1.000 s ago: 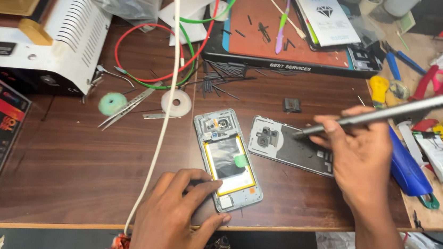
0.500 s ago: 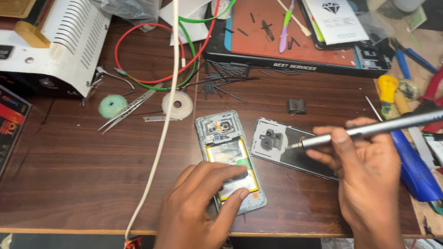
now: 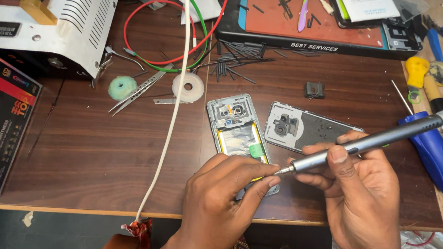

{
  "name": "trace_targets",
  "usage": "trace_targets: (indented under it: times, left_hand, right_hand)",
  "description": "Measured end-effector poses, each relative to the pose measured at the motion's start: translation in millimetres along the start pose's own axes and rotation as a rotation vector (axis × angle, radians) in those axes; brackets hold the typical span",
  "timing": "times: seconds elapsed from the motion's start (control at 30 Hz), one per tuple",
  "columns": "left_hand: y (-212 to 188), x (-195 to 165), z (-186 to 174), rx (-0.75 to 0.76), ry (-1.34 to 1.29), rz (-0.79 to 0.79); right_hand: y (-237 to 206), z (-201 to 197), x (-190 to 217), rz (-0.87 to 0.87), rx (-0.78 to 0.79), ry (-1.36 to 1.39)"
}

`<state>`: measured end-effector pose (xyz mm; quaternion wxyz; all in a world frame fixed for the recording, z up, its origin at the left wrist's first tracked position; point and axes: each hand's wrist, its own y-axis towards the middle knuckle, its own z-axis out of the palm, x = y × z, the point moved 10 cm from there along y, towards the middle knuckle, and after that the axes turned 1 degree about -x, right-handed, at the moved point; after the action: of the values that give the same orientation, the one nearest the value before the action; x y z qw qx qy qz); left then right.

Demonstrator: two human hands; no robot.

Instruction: The person uses a cordless electric screwdriver to remove and drive screws on a disassembled smartphone lying on a repair bench, repositioning the phone body and back cover between screws. They then pick up a tube of adhesive and apply glue along the phone's frame edge.

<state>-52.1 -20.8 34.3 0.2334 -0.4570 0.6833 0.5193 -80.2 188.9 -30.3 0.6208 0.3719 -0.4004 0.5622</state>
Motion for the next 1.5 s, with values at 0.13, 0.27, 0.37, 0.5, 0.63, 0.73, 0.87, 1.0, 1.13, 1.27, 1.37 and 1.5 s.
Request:
trace_targets:
  times: [0.13,0.27,0.37,0.5,0.63,0.73,0.87,1.0,1.13,1.27,1.37,1.5]
  left_hand:
    - [-3,4,-1,0.004,0.019,-0.015]
    - [-5,5,-3,0.001,0.030,-0.013]
    - [-7,5,-3,0.009,0.038,-0.009]
    - [-9,5,-3,0.013,0.043,-0.010]
    - [-11,3,-3,0.019,0.060,0.010]
    - [-13,2,-4,0.026,0.075,0.021]
    - [-15,1,-5,0.023,0.106,0.049]
    - [-18,1,-8,0.017,0.132,0.057]
    - [-21,3,-8,0.021,0.141,0.045]
    - [-23,4,-9,0.008,0.136,0.040]
    - [-24,4,-9,0.003,0.140,0.038]
    - [-24,6,-7,0.011,0.138,0.026]
  right_hand:
    - [-7,4,4,-0.047,-0.009,-0.028]
    - [-13,6,10,-0.096,-0.029,-0.074]
    - [-16,7,15,-0.137,-0.046,-0.110]
    - [-18,11,16,-0.145,-0.021,-0.109]
    - [-20,9,13,-0.151,-0.037,-0.157]
    - [-23,9,14,-0.181,-0.038,-0.186]
    - [-28,16,17,-0.232,0.007,-0.214]
    - [-32,18,16,-0.243,0.000,-0.293]
    - [-34,20,15,-0.244,0.002,-0.341]
    - [-35,21,14,-0.245,0.013,-0.313]
    - [-35,22,13,-0.245,0.020,-0.308]
    - [-35,21,13,-0.249,0.013,-0.311]
